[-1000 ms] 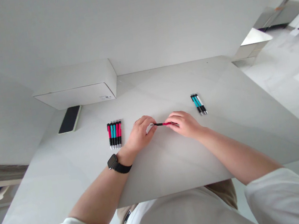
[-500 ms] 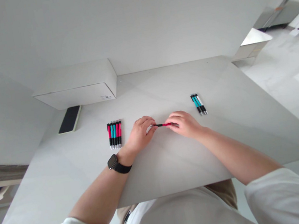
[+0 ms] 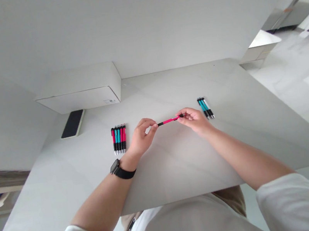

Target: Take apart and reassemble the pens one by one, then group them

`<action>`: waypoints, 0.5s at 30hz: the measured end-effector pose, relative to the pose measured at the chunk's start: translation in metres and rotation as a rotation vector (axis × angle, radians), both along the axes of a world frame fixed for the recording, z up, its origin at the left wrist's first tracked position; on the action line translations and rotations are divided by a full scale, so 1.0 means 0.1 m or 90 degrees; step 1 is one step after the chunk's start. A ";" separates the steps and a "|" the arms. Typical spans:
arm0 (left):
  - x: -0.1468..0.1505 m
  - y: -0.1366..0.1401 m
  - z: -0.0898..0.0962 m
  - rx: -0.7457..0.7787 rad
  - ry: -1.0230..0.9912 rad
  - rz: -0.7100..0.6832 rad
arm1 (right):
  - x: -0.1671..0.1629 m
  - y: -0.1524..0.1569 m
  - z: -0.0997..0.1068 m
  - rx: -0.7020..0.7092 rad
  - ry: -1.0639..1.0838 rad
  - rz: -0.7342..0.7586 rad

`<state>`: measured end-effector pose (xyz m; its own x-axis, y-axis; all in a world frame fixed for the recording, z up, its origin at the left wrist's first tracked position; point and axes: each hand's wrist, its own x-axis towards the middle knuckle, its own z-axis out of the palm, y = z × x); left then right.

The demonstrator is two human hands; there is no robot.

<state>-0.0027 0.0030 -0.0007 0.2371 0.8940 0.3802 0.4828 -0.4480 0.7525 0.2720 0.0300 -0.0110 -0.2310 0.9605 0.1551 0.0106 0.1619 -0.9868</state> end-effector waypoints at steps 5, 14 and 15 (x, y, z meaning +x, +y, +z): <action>0.04 -0.07 0.06 -0.005 0.051 -0.123 | -0.02 0.02 0.02 -0.143 0.204 0.003; 0.01 -0.06 0.06 -0.001 0.072 -0.086 | 0.10 0.15 0.01 -0.174 0.297 -0.115; 0.01 -0.06 0.05 -0.001 0.076 -0.088 | 0.11 0.16 0.00 -0.179 0.294 -0.117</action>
<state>-0.0016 -0.0027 0.0041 0.4010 0.8503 0.3408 0.5023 -0.5152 0.6945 0.2830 0.0460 -0.0112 -0.0257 0.9974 -0.0669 -0.4291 -0.0715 -0.9004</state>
